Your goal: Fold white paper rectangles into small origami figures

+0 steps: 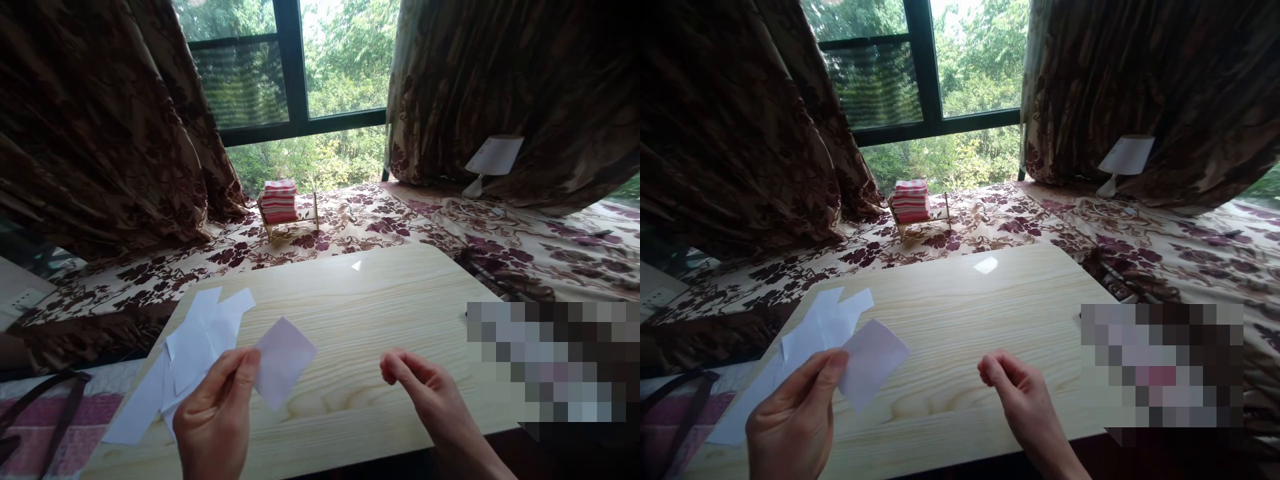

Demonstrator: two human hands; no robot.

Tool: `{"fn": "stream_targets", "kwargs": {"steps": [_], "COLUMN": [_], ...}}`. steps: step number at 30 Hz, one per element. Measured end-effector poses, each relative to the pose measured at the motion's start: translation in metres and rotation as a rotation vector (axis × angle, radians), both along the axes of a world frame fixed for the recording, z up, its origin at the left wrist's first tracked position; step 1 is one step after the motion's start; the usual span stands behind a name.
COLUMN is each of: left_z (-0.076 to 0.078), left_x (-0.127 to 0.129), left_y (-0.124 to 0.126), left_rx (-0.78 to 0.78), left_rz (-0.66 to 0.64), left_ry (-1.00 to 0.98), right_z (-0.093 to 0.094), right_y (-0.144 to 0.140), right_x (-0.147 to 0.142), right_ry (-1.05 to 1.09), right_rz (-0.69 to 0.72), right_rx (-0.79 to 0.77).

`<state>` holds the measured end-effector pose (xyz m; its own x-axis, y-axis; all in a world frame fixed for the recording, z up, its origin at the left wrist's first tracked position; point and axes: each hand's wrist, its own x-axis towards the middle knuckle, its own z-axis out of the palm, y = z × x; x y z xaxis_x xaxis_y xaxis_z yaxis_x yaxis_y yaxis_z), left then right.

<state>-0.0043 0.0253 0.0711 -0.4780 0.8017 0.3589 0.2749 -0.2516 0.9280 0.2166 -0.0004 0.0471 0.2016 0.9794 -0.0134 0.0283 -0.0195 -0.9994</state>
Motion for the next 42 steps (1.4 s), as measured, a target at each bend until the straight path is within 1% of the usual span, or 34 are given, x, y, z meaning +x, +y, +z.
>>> {"fn": "stream_targets", "kwargs": {"steps": [1,2,4,6,7,9,11,13,14,15,17,20,22,24,25,26,27,28,29,30,32,34,35,38,40,42], "left_z": [0.002,0.004,0.01,0.015,0.016,0.015,0.012,0.009,0.007,0.006,0.006,0.005,0.004,0.0,-0.003,-0.005,-0.007,-0.009,-0.009,-0.009,-0.006,-0.002,0.0,0.004,0.006,0.007], "left_x": [-0.002,0.0,0.008,0.02,0.024,0.029,0.03,0.032,0.034,0.036,0.041,0.043,0.037,0.024,0.015,0.007,-0.001,-0.006,-0.009,-0.008,0.001,0.016,0.023,0.035,0.036,0.034], "left_y": [0.001,0.002,-0.001,-0.004,-0.005,-0.006,-0.007,-0.01,-0.012,-0.014,-0.018,-0.021,-0.021,-0.019,-0.017,-0.014,-0.012,-0.01,-0.008,-0.008,-0.008,-0.01,-0.011,-0.012,-0.013,-0.014], "left_rx": [-0.013,-0.038,-0.086,-0.115,-0.134,-0.215,-0.345,-0.491,-0.545,-0.578,-0.583,-0.499,-0.458,-0.458,-0.469,-0.48,-0.476,-0.459,-0.429,-0.437,-0.486,-0.461,-0.452,-0.432,-0.425,-0.417], "left_rz": [-0.026,-0.089,-0.237,-0.308,-0.333,-0.411,-0.547,-0.659,-0.687,-0.699,-0.696,-0.675,-0.67,-0.685,-0.667,-0.636,-0.516,-0.425,-0.368,-0.402,-0.62,-0.709,-0.735,-0.728,-0.721,-0.717], "left_ry": [0.015,0.033,0.049,-0.006,-0.041,-0.12,-0.189,-0.208,-0.19,-0.158,-0.091,-0.014,0.04,0.099,0.118,0.133,0.115,0.094,0.082,0.097,0.14,0.136,0.156,0.187,0.18,0.176], "right_z": [0.001,0.004,0.012,0.02,0.023,0.025,0.023,0.02,0.019,0.018,0.016,0.013,0.01,0.007,0.006,0.006,0.006,0.006,0.007,0.007,0.008,0.009,0.01,0.013,0.014,0.012], "right_y": [0.001,0.002,0.004,0.006,0.007,0.008,0.007,0.006,0.005,0.005,0.004,0.002,0.001,0.0,-0.001,-0.001,-0.002,-0.002,-0.002,-0.002,0.0,0.002,0.003,0.004,0.003,0.002], "right_x": [0.002,0.002,-0.005,-0.016,-0.021,-0.028,-0.031,-0.031,-0.031,-0.031,-0.031,-0.031,-0.028,-0.022,-0.017,-0.012,-0.007,-0.003,0.0,0.001,-0.002,-0.01,-0.014,-0.026,-0.033,-0.036], "right_ry": [-0.014,-0.018,-0.024,-0.062,-0.076,-0.074,-0.038,-0.011,0.0,0.01,0.023,0.017,0.014,0.029,0.049,0.07,0.096,0.117,0.121,0.115,0.121,0.114,0.108,0.157,0.254,0.31], "right_rz": [0.012,0.05,0.169,0.28,0.311,0.317,0.28,0.27,0.28,0.294,0.31,0.272,0.259,0.263,0.239,0.198,0.125,0.049,0.004,0.014,0.088,0.178,0.21,0.282,0.333,0.342], "right_rx": [0.014,0.033,0.077,0.121,0.135,0.137,0.116,0.096,0.092,0.092,0.087,0.048,0.016,-0.013,-0.039,-0.069,-0.114,-0.15,-0.17,-0.177,-0.158,-0.104,-0.081,-0.07,-0.085,-0.065]}}
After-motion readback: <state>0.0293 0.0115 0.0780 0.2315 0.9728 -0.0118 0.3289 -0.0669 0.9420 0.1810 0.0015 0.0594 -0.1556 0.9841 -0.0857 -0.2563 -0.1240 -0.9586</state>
